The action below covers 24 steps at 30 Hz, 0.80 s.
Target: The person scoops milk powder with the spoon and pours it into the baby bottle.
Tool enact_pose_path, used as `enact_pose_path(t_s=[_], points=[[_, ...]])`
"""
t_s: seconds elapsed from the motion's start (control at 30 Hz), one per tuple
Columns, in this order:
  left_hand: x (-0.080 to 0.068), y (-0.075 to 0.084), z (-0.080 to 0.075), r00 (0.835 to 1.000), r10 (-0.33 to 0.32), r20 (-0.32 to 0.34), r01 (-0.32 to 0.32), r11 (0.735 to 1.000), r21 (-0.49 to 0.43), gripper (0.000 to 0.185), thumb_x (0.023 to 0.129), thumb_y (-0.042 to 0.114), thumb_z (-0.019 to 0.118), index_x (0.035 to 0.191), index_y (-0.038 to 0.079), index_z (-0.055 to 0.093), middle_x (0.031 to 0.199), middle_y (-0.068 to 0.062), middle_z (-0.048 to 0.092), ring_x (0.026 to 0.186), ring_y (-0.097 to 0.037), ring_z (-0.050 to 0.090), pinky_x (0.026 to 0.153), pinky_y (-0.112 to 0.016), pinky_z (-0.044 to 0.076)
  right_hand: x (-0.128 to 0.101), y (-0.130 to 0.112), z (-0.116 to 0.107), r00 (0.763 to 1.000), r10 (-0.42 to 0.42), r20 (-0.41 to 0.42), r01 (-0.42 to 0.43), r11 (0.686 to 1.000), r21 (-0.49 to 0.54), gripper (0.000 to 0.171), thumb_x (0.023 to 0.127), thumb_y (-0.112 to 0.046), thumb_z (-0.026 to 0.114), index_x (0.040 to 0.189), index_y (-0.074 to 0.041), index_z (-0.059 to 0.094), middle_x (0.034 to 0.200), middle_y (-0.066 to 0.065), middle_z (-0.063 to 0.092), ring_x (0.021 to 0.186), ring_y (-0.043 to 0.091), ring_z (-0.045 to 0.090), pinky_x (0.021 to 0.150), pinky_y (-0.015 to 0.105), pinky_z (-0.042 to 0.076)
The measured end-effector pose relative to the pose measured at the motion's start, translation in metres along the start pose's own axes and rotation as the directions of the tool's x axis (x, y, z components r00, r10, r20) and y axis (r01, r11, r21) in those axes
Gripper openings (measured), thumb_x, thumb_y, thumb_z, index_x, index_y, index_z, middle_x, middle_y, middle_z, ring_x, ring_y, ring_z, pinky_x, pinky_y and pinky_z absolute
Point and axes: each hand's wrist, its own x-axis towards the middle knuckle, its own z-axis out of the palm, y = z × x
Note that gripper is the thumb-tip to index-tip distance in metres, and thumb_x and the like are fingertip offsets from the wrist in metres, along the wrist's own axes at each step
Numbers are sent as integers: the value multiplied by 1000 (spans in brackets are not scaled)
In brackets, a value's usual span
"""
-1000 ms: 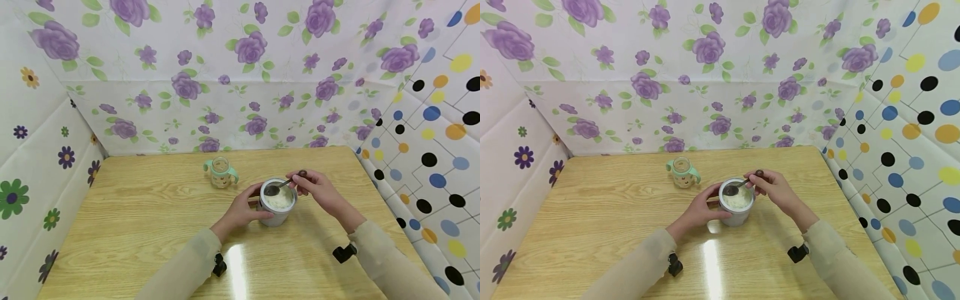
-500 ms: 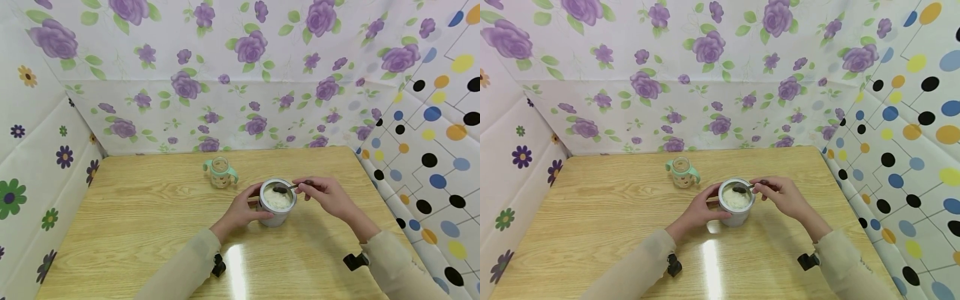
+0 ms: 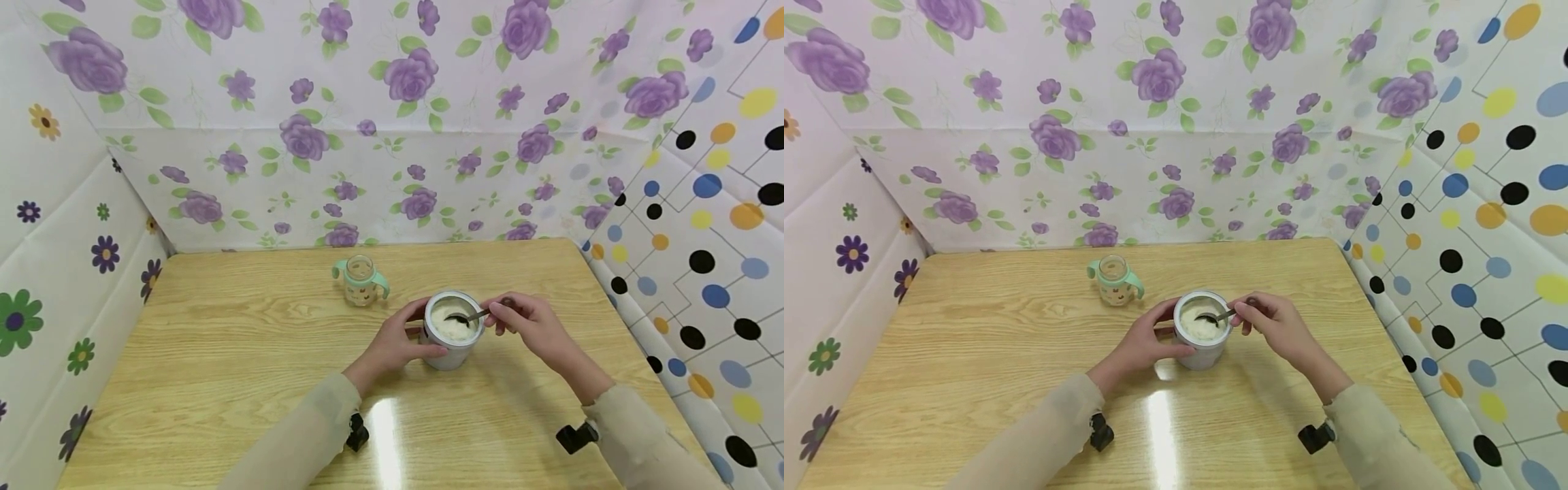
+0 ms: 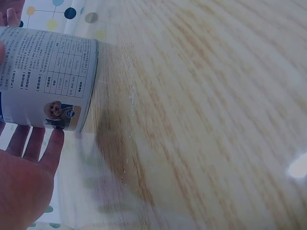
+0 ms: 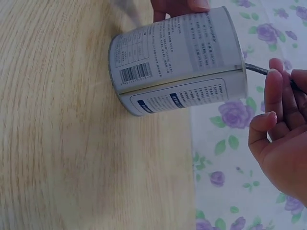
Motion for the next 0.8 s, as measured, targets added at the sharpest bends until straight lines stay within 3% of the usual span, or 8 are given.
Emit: enact_pose_path(t_s=[0.13,0.27,0.53,0.8], points=[[1,0,-1,1000,0,3,0,1000,-3,89,84,12,94,160,23,50,151,-2,59,137,-27,58,113,-44,52,7,1,0,998,36,45,-37,999,28,37,114,-29,56,126,2,74,102,18,75,83,26,67,74,29,56],[1,0,-1,1000,1,2,-1,1000,-3,89,84,13,94,160,23,50,151,-3,59,136,-29,59,112,-45,53,14,0,1,996,14,87,-15,1000,17,39,114,-27,55,127,4,73,106,26,73,84,29,66,75,33,59],[1,1,-2,1000,12,6,-12,1000,2,89,84,13,94,160,22,50,151,-1,59,138,-23,58,113,-43,52,19,-3,2,994,8,108,-6,1000,-20,39,115,-28,54,124,5,73,99,12,77,79,25,64,71,32,56],[1,-2,-1,1000,15,1,-15,1000,4,87,84,13,94,159,21,51,151,-3,59,138,-23,57,115,-46,50,19,3,5,991,81,109,-91,992,92,44,115,-29,54,123,11,70,97,12,76,75,20,60,69,31,55]])
